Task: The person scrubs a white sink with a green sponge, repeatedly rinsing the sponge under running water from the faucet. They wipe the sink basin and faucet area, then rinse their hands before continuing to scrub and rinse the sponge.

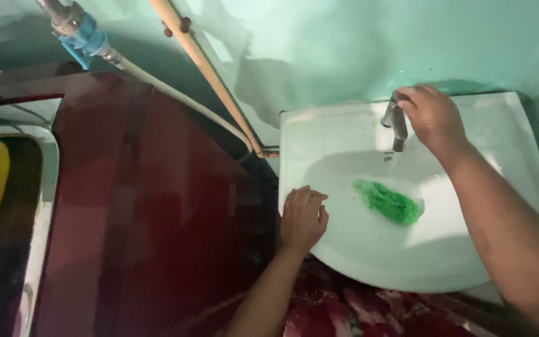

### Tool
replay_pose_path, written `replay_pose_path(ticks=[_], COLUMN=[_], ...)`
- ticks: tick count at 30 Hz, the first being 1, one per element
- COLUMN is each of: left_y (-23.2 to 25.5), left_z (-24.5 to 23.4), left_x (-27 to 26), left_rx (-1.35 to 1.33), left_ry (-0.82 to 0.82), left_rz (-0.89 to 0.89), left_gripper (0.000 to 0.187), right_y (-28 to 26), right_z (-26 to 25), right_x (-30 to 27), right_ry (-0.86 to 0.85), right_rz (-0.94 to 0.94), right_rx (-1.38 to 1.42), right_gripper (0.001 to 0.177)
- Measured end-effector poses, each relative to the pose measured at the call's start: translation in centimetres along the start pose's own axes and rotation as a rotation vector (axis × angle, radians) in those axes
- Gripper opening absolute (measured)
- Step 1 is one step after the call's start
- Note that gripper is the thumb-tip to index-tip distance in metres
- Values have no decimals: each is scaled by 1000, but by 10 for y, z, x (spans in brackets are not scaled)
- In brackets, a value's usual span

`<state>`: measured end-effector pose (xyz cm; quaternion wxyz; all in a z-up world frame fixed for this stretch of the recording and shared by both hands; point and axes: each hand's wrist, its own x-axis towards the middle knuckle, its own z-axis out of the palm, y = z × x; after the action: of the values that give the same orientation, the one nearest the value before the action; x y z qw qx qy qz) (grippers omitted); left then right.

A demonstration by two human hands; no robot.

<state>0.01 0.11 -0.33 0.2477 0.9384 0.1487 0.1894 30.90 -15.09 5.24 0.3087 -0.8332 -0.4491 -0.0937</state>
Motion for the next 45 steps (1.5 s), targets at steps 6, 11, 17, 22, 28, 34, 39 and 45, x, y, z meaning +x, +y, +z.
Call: replay_pose_path(ticks=[6, 11, 17, 22, 28, 34, 39, 45], left_y=[-3, -3, -4, -1, 5, 4, 2, 3], left_z=[3, 7, 7, 8, 11, 8, 9, 11], left_x=[1, -1, 0, 1, 8, 6, 6, 7], left_rx=[12, 9, 40, 60, 34, 84, 95, 111], left_ry=[-25, 52, -6, -31, -50, -55, -86, -62], left_rz=[-23, 19, -6, -13, -48, -34, -48, -17], left_gripper=[26, 25, 25, 26, 25, 23, 23, 26], right_y=[38, 62, 48, 31, 41, 66, 60, 87], right_z=[86, 136, 132, 119, 121, 158, 169, 160], right_x=[-79, -107, -101, -89, -87, -101, -107, -123], right_ry=[98, -136, -282, -331, -652, -820, -830, -444], right_rz=[1129, 1283, 1130, 1225, 1122, 1303, 1254, 1364], right_rx=[1707, 1887, 1900, 1673, 1697, 1868, 1897, 2023], right_gripper=[18, 18, 21, 19, 25, 31, 30, 23])
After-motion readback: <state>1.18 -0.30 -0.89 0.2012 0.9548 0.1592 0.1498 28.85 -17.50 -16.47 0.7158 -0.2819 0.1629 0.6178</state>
